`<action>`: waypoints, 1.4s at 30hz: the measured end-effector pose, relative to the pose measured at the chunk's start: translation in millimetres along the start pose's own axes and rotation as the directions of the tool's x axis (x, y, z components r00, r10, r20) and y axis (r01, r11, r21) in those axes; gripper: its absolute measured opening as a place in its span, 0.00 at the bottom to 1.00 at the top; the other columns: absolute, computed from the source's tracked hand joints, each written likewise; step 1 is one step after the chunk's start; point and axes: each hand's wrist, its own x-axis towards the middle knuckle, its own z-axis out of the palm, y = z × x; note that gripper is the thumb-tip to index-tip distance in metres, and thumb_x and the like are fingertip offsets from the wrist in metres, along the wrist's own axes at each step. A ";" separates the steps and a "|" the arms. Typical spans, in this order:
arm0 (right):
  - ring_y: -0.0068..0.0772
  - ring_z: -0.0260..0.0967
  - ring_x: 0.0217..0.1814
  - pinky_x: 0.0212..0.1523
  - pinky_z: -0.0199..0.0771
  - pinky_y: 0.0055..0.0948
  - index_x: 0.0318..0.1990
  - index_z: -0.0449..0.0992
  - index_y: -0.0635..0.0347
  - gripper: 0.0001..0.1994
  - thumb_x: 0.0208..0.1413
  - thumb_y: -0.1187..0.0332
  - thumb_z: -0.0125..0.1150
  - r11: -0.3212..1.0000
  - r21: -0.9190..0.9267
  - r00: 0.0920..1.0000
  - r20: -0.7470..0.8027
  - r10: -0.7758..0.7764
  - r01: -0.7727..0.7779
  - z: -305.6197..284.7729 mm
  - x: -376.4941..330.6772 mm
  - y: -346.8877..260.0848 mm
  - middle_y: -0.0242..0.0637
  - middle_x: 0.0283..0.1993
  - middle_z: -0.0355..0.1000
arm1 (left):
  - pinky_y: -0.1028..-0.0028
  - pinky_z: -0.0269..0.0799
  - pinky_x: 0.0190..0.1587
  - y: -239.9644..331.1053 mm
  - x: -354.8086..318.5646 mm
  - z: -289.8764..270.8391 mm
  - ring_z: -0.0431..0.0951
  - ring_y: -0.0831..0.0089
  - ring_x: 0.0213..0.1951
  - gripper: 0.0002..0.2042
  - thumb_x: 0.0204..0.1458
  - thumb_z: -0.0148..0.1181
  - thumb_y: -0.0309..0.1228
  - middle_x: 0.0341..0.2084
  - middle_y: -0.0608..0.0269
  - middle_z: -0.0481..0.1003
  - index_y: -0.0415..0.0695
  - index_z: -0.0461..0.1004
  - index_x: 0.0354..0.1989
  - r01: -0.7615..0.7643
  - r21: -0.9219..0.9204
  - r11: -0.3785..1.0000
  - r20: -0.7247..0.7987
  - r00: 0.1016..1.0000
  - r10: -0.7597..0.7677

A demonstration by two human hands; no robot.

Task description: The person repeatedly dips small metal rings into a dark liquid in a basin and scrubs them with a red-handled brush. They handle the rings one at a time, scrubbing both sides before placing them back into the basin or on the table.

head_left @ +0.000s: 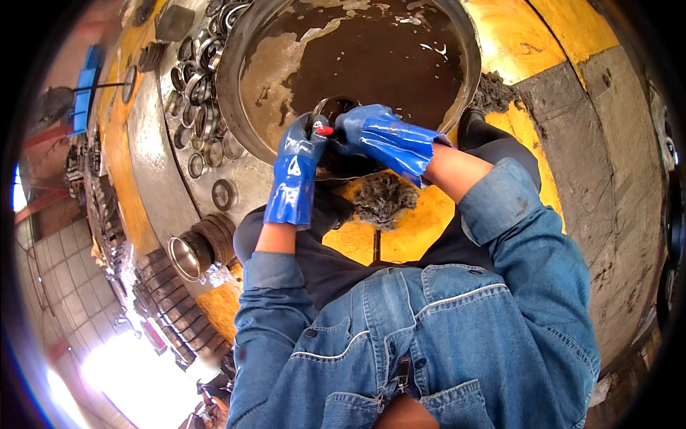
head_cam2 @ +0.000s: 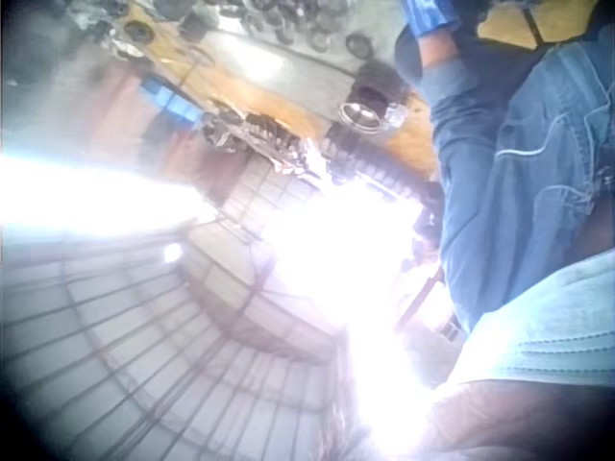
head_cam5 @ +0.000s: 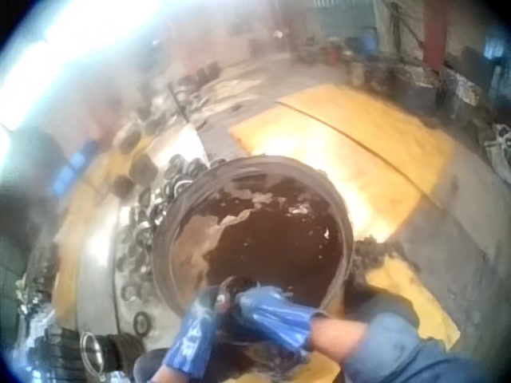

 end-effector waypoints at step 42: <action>0.64 0.76 0.45 0.47 0.75 0.48 0.43 0.82 0.62 0.19 0.55 0.55 0.61 0.895 0.446 0.978 -0.187 0.087 0.005 -0.2 -22.1 34.2 0.56 0.38 0.79 | 0.63 0.74 0.34 58.2 39.0 -40.0 0.82 0.65 0.31 0.22 0.62 0.60 0.50 0.31 0.56 0.84 0.41 0.83 0.41 -0.462 0.019 0.887 0.301 0.848 0.435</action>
